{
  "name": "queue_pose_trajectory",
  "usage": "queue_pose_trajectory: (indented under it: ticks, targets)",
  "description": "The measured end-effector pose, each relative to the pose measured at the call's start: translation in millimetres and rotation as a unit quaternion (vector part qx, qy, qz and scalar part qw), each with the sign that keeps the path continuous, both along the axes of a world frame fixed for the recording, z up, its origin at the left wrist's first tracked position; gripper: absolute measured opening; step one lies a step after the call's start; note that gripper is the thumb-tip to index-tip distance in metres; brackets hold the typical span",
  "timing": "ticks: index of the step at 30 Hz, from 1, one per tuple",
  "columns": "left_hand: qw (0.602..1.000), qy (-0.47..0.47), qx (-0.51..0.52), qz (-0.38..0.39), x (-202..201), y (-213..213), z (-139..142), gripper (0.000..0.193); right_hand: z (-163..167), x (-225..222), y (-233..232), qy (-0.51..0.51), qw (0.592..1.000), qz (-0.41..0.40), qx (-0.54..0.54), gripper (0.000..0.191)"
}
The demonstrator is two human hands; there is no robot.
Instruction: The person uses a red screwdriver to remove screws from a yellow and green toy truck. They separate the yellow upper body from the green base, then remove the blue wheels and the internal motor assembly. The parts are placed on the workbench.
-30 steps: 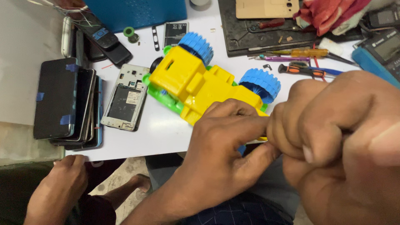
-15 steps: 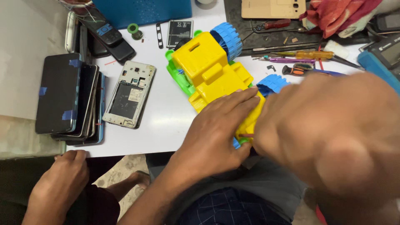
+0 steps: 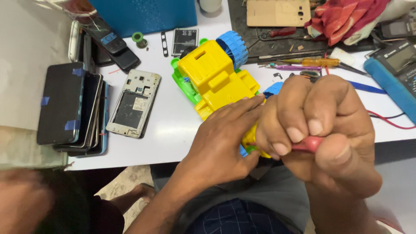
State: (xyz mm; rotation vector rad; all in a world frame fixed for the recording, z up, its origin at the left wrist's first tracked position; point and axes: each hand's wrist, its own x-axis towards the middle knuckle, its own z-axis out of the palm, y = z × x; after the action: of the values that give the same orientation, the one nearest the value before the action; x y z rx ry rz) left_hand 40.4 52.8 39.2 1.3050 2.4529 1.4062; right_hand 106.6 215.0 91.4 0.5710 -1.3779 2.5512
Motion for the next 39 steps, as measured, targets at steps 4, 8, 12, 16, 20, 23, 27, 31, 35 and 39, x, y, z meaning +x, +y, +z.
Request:
queue_pose_trajectory:
  ticks: [4, 8, 12, 16, 20, 23, 27, 31, 35, 39]
  targets:
    - [1.0, 0.001, 0.005, -0.004, -2, 0, 0, 0.071, -14, 3, 2, 0.006, 1.0, -0.014, 0.002, 0.029]
    - [1.0, 0.001, 0.001, 0.0, -3, -1, -1, 0.07, -26, 0, 3, 0.002, 1.0, -0.003, -0.027, 0.028]
    - [1.0, 0.008, -0.003, 0.001, -6, -1, -3, 0.067, -33, -8, 2, -0.018, 0.997, 0.042, -0.068, 0.033]
    - [1.0, 0.013, 0.004, -0.002, -6, -3, -5, 0.067, -32, -12, 0, -0.006, 0.995, 0.074, -0.067, 0.04]
    - [1.0, 0.019, 0.013, 0.004, -5, -4, -7, 0.068, -24, -7, -5, -0.019, 0.998, 0.033, -0.054, 0.04]
    - [1.0, 0.018, 0.017, 0.002, -4, -4, -7, 0.068, -23, -6, -9, -0.012, 1.0, 0.005, -0.014, 0.035]
    - [1.0, 0.019, 0.023, 0.003, -4, -5, -8, 0.069, -30, -6, -10, -0.005, 1.0, 0.0, -0.02, 0.038]
    - [0.999, 0.024, 0.021, 0.004, -4, -6, -9, 0.069, -35, -6, -3, -0.017, 0.998, 0.03, -0.044, 0.041]
    - [1.0, 0.021, 0.011, -0.001, -3, -7, -11, 0.071, -39, -15, 6, -0.004, 0.996, 0.076, -0.045, 0.057]
    - [1.0, 0.021, 0.015, -0.002, -4, -7, -12, 0.072, -39, -11, 6, -0.046, 0.994, 0.062, -0.081, 0.062]
